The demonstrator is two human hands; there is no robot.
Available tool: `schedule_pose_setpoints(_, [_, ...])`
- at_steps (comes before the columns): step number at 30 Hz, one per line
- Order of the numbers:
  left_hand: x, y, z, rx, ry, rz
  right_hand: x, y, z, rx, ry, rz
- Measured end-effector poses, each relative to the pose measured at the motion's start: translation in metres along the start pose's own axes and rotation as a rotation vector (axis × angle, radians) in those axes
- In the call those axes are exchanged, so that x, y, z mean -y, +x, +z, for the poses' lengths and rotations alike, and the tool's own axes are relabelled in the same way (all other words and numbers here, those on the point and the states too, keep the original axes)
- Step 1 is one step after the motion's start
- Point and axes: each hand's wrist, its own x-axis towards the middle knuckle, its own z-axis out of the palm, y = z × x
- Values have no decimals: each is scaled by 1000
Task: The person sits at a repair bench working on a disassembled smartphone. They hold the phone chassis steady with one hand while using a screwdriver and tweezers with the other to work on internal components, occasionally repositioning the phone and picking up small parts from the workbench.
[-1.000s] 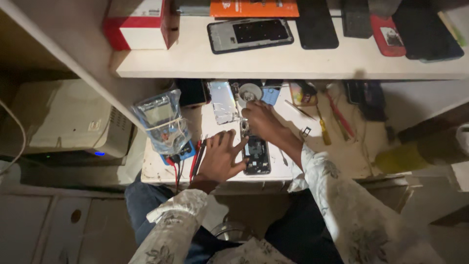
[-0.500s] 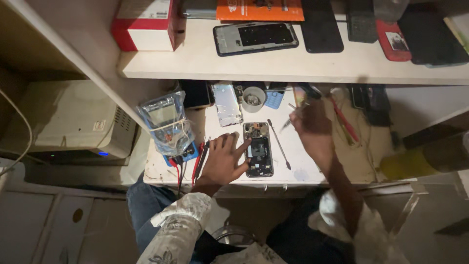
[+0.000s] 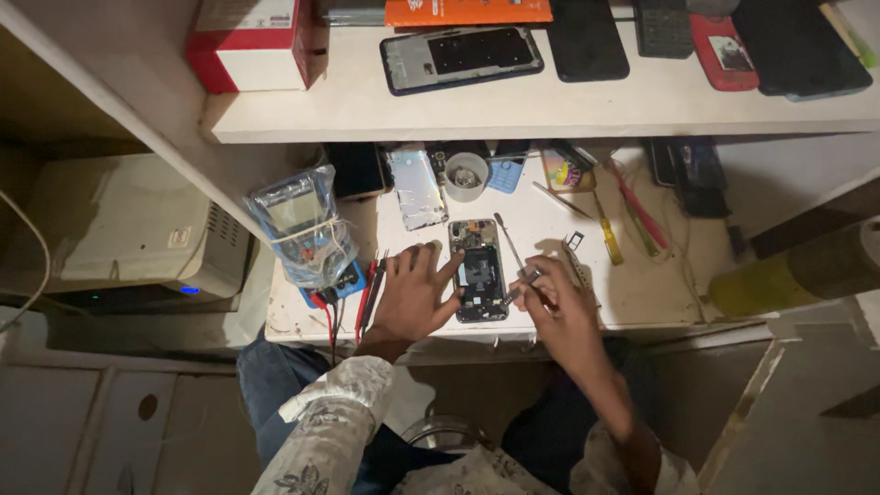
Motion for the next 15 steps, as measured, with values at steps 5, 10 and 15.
schedule_pose_setpoints(5, [2,-4,3,-44,-28,13,3,-4,-1,32,-36,-71])
schedule_pose_setpoints(10, [2,-2,6,-16,-44,-18,12,-2,-1,44,-177,-102])
schedule_pose_setpoints(15, [3,1,-2,4,-44,11,26,1,7,-16,-344,-145])
